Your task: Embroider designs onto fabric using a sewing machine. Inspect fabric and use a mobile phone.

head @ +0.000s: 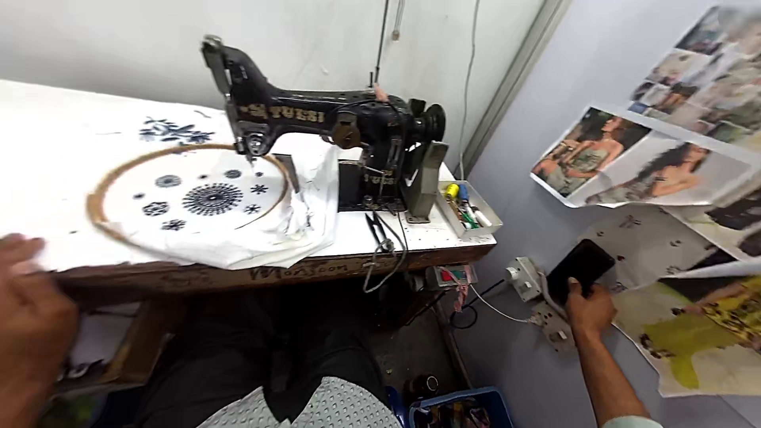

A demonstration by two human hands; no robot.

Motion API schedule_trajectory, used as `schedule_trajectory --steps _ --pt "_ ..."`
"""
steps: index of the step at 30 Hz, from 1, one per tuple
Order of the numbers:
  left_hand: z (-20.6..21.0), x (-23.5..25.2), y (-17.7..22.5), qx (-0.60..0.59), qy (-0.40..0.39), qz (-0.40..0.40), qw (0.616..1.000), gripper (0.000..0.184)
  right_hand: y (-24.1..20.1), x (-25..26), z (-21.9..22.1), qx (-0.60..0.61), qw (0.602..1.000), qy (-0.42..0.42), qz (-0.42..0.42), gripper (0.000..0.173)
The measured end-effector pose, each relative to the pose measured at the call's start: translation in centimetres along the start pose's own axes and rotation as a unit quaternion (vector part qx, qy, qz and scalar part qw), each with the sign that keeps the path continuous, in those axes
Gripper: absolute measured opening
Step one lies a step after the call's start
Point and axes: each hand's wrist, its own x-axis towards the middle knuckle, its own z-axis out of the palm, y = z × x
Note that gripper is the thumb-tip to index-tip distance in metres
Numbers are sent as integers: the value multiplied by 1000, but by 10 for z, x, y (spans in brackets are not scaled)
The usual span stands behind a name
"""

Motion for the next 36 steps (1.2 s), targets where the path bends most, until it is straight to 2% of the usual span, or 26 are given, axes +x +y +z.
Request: schedule_trajectory --steps 2,4,6,7,9,10,12,16,19,21,23,31,36 --pt "6 4 -21 14 22 28 999 59 -13 -13 -5 110 992 44 -36 44" --pt "5 6 -22 34 43 36 998 59 -37 -39 -11 307 951 41 -19 35" --pt "0 5 -12 57 48 37 997 56 -59 -78 -22 514 857 -32 20 25" --pt "-1 5 -8 63 50 37 996 55 -68 -101 -28 592 801 -84 38 31" --pt "0 6 -6 63 54 34 996 55 -78 -143 -32 719 657 -207 91 48" --pt "0 6 -5 59 54 30 996 55 -85 -162 -31 748 592 -277 116 55" --pt "0 6 -5 58 54 30 996 55 -101 -203 -19 761 503 -386 141 62" --pt "0 6 -8 58 53 36 996 53 -124 -285 19 749 382 -482 246 58" --pt "0 5 -10 67 50 34 996 53 -123 -315 43 745 288 -519 303 59" --pt "-1 5 -10 68 43 32 996 54 -123 -321 50 740 274 -526 317 58" --pt "-1 4 -10 65 38 34 997 55 -123 -321 52 739 282 -518 325 58" --pt "-1 5 -15 62 29 46 997 54 -118 -320 51 715 415 -444 345 54" --pt "-2 5 -14 63 28 41 997 56 -113 -325 54 713 426 -440 341 53"
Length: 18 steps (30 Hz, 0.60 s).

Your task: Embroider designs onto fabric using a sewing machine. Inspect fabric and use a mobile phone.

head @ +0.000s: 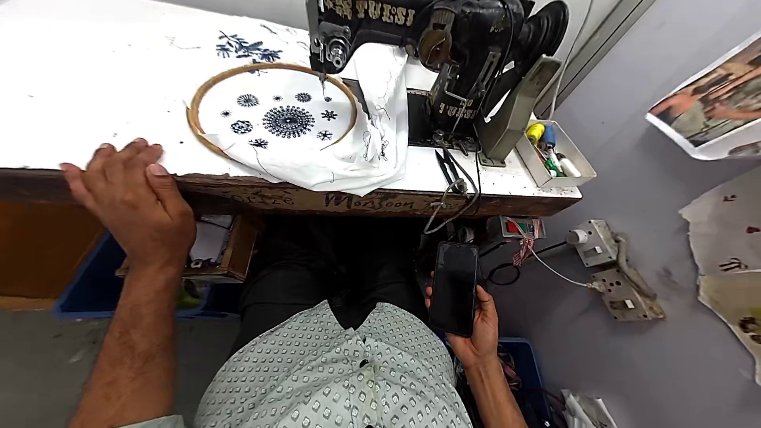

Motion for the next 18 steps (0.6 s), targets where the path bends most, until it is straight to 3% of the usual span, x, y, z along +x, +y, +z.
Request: schedule_trajectory --steps 12,18 --pt "1 1 -3 -3 -7 1 1000 54 5 -3 -10 -4 1000 14 -2 50" --pt "1 1 -3 -3 -9 0 1000 54 6 -5 -14 -24 1000 -7 13 59"
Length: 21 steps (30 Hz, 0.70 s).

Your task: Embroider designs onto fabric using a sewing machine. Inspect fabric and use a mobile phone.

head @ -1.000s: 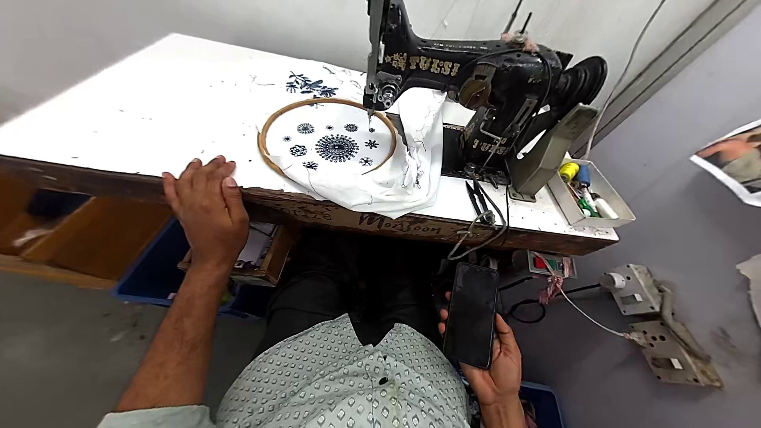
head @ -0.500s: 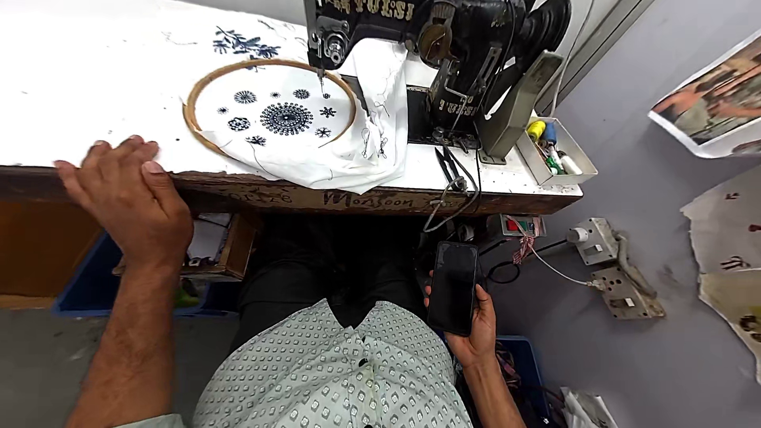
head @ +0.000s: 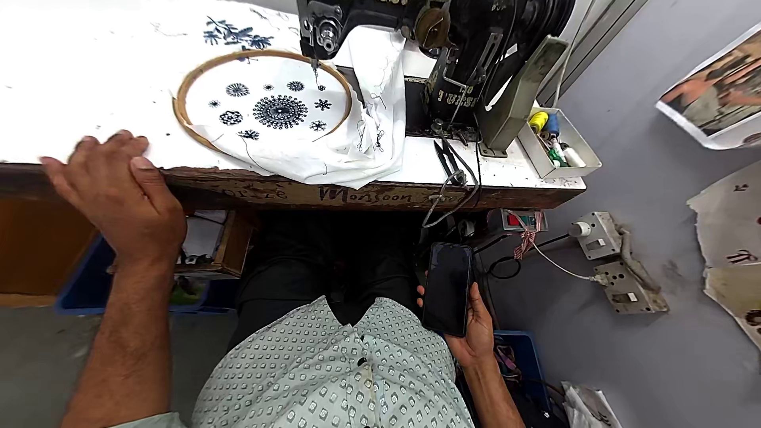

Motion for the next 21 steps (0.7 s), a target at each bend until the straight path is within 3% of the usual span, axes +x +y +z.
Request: schedule_trajectory --steps 21 --pt "0 1 -4 -10 -13 -7 1000 55 -6 -4 -1 60 993 -86 53 57"
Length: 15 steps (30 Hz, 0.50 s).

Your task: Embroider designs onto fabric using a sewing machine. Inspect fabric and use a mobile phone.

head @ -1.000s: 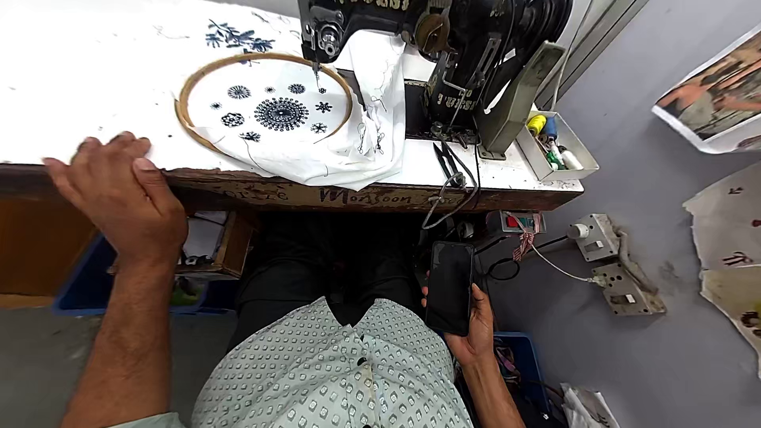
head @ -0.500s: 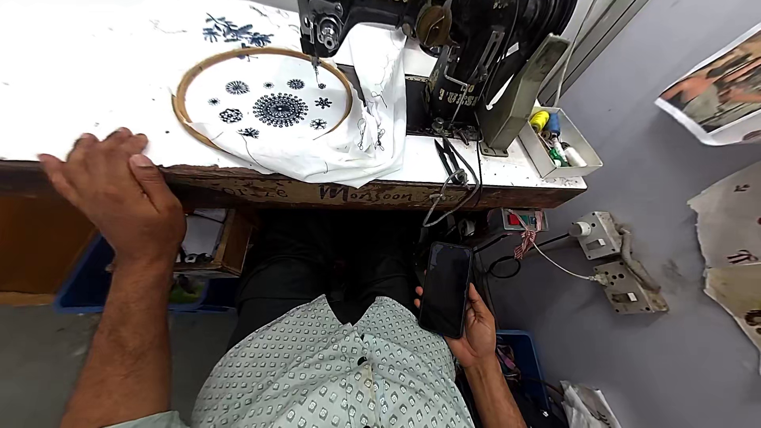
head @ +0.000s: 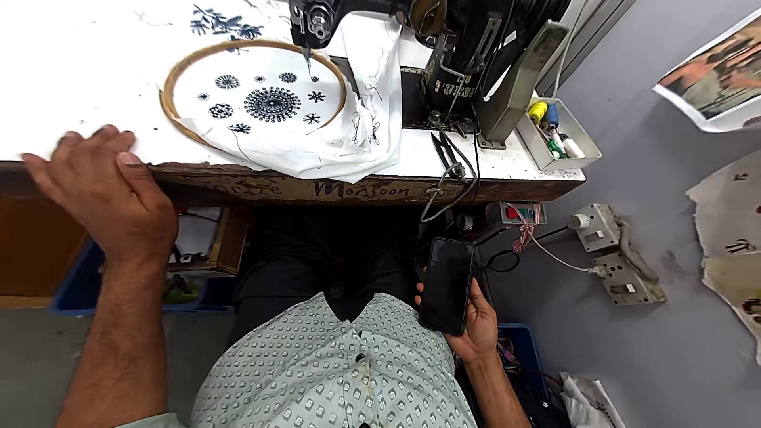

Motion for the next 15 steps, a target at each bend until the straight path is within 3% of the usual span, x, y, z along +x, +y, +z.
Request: schedule_trajectory --steps 8,12,15 --pt "-7 0 12 -35 6 -23 999 51 2 1 -5 -11 1000 24 10 58" --pt "-28 -35 103 -208 3 3 978 41 5 -1 2 -48 997 68 -5 55" --pt "-16 -82 186 -344 -186 49 919 34 5 -3 4 -45 997 62 2 53"
